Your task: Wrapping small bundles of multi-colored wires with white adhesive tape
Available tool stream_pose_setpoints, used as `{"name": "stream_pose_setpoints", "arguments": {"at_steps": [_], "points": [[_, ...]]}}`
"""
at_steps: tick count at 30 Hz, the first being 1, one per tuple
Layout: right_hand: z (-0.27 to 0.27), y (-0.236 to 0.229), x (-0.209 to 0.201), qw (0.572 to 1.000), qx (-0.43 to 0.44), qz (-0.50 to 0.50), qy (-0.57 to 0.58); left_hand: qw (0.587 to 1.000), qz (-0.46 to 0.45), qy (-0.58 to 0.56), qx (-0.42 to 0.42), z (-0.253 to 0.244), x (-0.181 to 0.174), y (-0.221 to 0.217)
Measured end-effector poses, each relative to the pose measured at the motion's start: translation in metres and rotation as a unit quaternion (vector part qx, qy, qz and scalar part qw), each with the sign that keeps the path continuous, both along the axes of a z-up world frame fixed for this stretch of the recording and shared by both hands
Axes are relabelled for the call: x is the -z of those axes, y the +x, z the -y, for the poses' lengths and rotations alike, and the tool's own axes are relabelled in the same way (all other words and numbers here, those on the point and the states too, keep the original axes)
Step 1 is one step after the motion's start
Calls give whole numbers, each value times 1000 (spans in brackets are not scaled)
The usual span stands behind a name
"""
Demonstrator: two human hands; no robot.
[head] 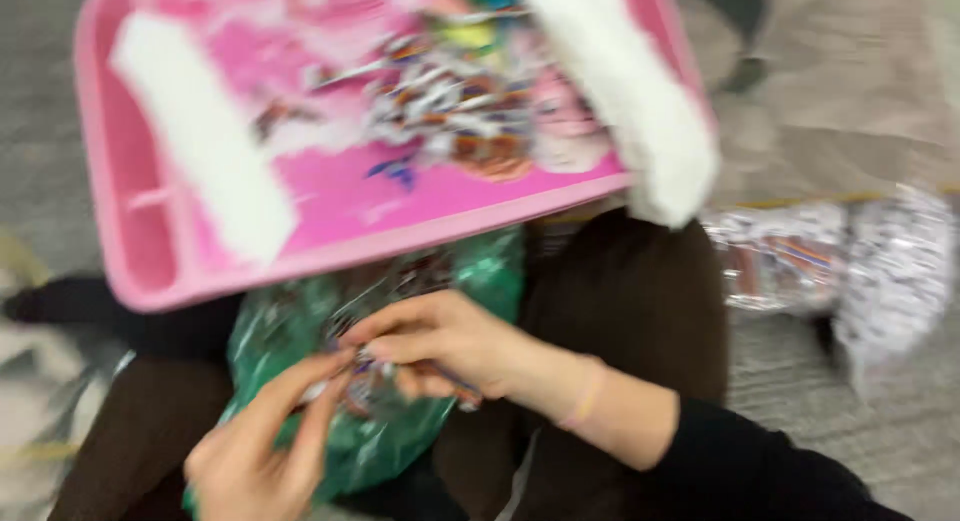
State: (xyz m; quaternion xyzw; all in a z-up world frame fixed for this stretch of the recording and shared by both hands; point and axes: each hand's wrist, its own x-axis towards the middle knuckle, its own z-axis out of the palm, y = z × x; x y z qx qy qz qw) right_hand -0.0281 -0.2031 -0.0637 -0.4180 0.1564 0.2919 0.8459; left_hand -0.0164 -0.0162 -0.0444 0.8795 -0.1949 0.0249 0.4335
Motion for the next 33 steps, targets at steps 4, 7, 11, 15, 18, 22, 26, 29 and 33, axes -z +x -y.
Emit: {"name": "stream_pose_setpoints", "arguments": {"at_steps": [4,7,11,15,18,22,26,29,33], "points": [[5,-9,27,999,32,22,6,999,-39,-10,-28,-16,51,4],[10,-8,28,995,-43,87,37,967,-197,-158,-20,-46,120,16],[7,3,26,988,-65,87,110,984,-119,-100,-84,-21,68,11],[-7,8,18,988,-79,107,-75,995,-10,-48,-91,1,25,11],[-6,9,26,991,-56,96,-73,981,-120,-89,-127,-16,40,19],[3,12,35,995,-66,64,37,962,-196,-147,-123,-19,38,25],[4,15,45,998,-43,2,37,977,-138,-132,-99,-12,25,21],[5,15,56,998,-53,-21,15,982,-124,-118,-86,-14,16,22],[6,16,63,995,-35,-35,92,974,-146,-160,-66,-14,9,25]]}}
